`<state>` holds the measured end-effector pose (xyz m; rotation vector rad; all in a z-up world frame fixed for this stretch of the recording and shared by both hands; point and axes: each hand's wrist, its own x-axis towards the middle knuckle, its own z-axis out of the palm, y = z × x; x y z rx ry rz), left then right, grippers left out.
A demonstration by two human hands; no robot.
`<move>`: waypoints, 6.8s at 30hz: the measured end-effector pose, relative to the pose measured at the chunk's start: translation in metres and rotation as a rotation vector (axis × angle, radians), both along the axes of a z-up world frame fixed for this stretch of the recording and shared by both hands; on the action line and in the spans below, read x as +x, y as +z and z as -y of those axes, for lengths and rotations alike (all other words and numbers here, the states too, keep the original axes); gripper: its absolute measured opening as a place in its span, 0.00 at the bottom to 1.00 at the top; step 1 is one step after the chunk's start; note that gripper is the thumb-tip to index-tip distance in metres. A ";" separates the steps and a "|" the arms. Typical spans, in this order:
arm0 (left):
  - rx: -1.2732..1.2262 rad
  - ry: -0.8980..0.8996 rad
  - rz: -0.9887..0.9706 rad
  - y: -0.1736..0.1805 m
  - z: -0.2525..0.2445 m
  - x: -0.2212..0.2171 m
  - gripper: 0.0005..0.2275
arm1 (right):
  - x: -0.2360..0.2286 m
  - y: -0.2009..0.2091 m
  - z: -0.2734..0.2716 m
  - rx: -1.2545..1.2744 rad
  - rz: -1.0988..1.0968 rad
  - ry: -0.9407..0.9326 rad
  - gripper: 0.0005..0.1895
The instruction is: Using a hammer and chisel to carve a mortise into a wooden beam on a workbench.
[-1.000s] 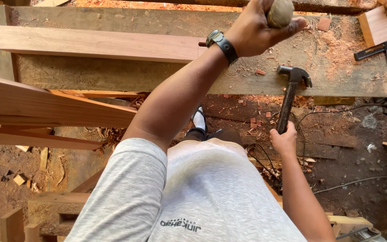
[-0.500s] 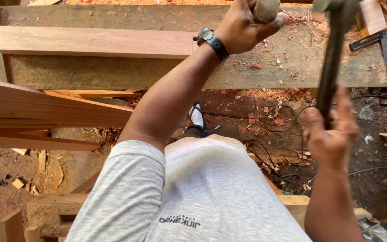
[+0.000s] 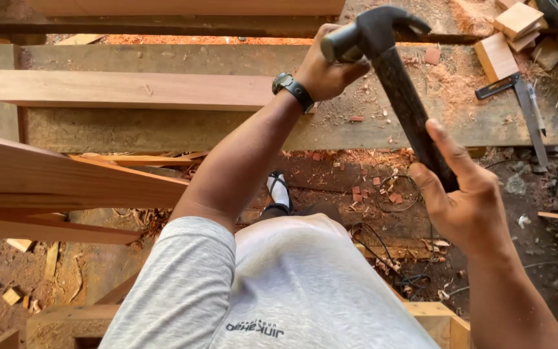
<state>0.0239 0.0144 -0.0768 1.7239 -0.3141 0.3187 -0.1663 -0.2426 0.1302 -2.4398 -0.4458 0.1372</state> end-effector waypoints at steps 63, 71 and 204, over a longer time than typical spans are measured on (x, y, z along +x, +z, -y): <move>-0.161 -0.032 -0.060 -0.001 0.015 -0.006 0.17 | -0.001 -0.038 0.008 0.128 0.592 -0.010 0.28; -0.137 -0.085 -0.042 -0.014 0.007 -0.008 0.15 | -0.002 0.003 0.001 0.006 -0.042 -0.007 0.34; 0.089 -0.180 -0.053 0.009 0.003 -0.021 0.21 | -0.039 -0.072 0.012 0.164 0.476 -0.020 0.26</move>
